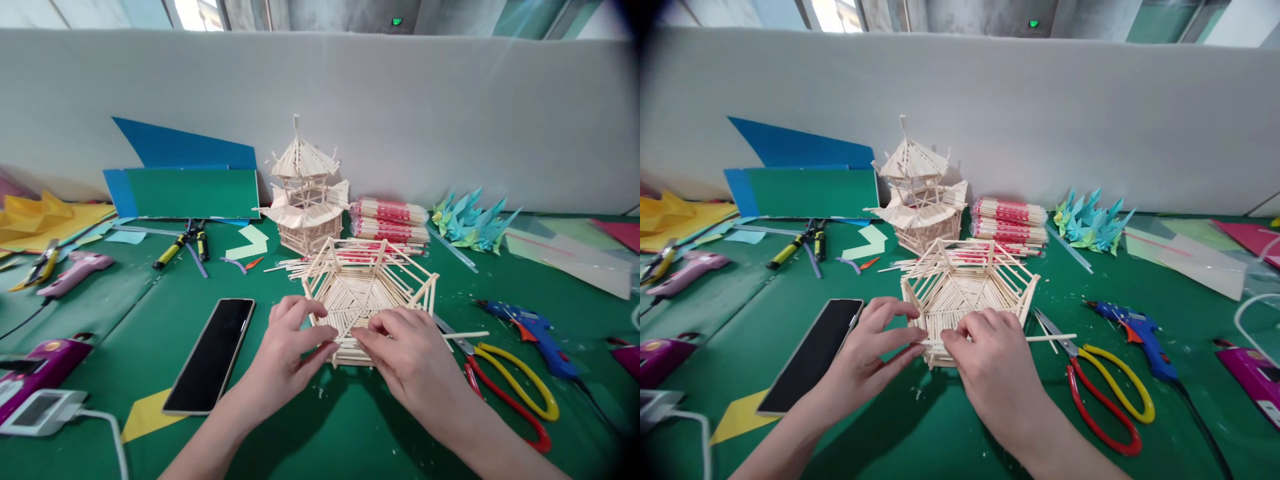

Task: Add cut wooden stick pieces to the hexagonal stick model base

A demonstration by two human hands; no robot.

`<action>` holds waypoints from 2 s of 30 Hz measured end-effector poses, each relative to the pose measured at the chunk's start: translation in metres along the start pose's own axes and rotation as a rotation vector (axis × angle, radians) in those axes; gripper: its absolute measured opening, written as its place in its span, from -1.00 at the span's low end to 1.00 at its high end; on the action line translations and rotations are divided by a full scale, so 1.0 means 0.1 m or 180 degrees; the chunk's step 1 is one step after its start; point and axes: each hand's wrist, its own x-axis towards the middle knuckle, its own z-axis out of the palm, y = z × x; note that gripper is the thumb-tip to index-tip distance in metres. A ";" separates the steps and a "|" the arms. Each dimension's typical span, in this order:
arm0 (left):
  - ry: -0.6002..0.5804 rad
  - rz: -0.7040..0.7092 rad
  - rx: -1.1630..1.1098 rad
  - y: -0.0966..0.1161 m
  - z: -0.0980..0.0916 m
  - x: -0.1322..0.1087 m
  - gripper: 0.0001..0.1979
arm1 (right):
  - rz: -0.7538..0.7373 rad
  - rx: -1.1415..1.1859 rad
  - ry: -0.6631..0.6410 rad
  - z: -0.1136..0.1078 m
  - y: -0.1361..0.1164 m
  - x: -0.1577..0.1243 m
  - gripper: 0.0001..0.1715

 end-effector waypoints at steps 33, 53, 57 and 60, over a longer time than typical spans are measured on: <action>0.0081 0.0137 -0.0172 -0.07 0.04 0.04 -0.86 | 0.2791 0.4604 0.2210 0.32 0.19 -0.51 -0.80; -0.0015 0.0150 -0.0185 -0.05 0.02 0.03 -0.86 | 0.2785 0.4329 0.2284 0.40 0.21 -0.54 -0.82; -0.0008 0.0175 -0.0132 -0.04 0.02 0.04 -0.86 | 0.2718 0.4380 0.2284 0.41 0.21 -0.54 -0.85; -0.0033 0.0165 -0.0032 -0.04 0.02 0.05 -0.86 | 0.2714 0.4412 0.2332 0.42 0.21 -0.55 -0.86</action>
